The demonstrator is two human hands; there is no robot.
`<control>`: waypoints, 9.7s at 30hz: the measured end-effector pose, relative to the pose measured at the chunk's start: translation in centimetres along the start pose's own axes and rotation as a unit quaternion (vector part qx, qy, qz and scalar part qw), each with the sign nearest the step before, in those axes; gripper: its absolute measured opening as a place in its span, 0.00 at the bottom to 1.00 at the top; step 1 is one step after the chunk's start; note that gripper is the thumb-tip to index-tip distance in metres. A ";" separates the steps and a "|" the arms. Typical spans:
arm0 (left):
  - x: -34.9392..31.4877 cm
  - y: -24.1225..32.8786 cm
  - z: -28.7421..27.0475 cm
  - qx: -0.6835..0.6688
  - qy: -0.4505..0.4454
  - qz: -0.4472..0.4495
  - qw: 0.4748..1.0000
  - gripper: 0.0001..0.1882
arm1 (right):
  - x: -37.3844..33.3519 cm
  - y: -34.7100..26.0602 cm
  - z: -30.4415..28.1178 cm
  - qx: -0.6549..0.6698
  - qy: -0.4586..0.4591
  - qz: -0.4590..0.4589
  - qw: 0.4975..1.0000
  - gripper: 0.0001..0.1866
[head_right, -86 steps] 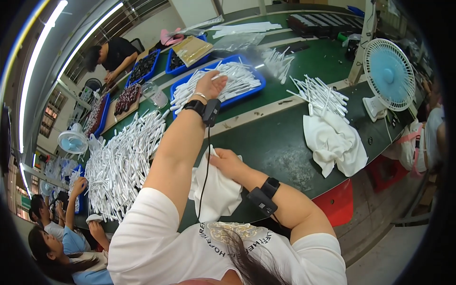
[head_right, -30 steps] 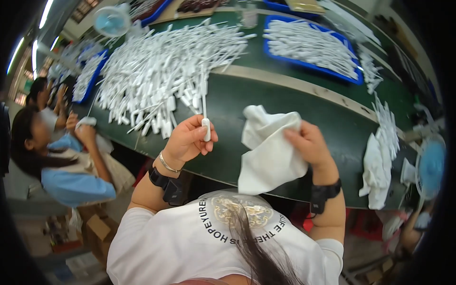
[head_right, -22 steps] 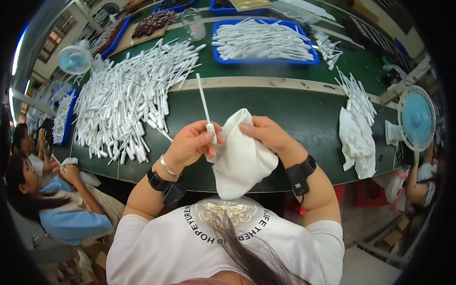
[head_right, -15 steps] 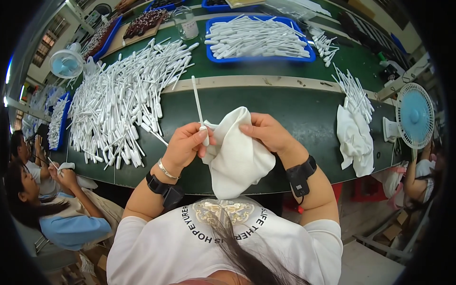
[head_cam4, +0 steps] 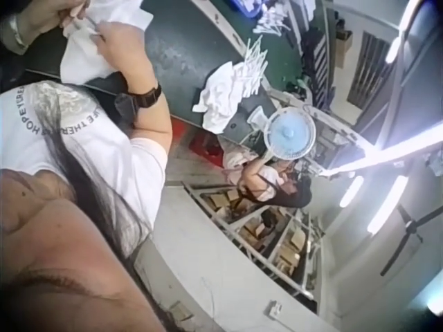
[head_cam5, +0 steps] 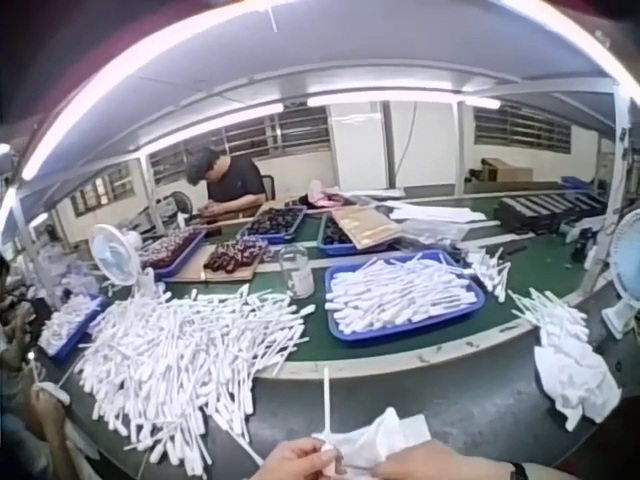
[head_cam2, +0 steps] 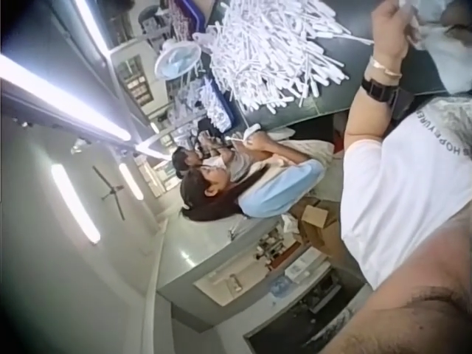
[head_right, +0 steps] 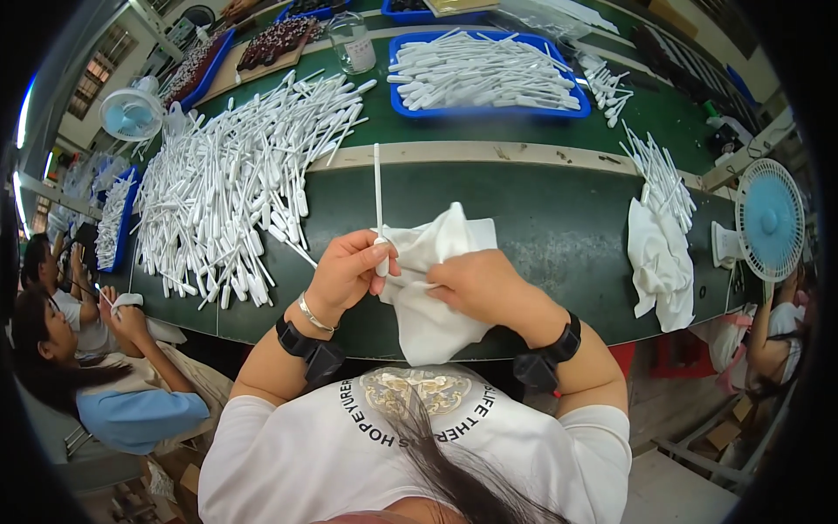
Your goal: The person picks up white plastic components from a pile, wipes each one with a cloth, and places them into a blue tray.
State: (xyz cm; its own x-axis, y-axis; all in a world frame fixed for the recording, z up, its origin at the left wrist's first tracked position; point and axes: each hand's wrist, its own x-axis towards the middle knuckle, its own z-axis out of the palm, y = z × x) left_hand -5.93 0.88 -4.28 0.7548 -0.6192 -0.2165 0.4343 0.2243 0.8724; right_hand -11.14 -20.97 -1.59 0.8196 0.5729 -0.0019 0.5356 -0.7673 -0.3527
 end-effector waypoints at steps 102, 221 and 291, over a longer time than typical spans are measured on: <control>-1.0 0.5 -0.5 -0.077 0.117 0.235 0.962 0.11 | 1.9 -0.2 2.5 0.519 0.083 0.136 0.840 0.12; -18.2 2.5 -17.7 0.665 0.496 0.068 0.554 0.12 | 1.0 6.4 5.0 0.720 0.206 0.210 0.629 0.17; 2.1 -2.9 4.0 0.144 0.003 0.073 0.987 0.12 | 2.1 1.3 3.9 0.575 0.232 0.138 0.772 0.15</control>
State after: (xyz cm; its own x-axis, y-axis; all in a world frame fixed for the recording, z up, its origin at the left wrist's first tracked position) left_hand -7.60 -4.12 -5.50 0.8018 -0.5922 -0.0804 0.1626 0.0868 0.9829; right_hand -9.58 -19.62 -5.71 0.9978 0.0638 0.0157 0.0109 0.0752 -0.9971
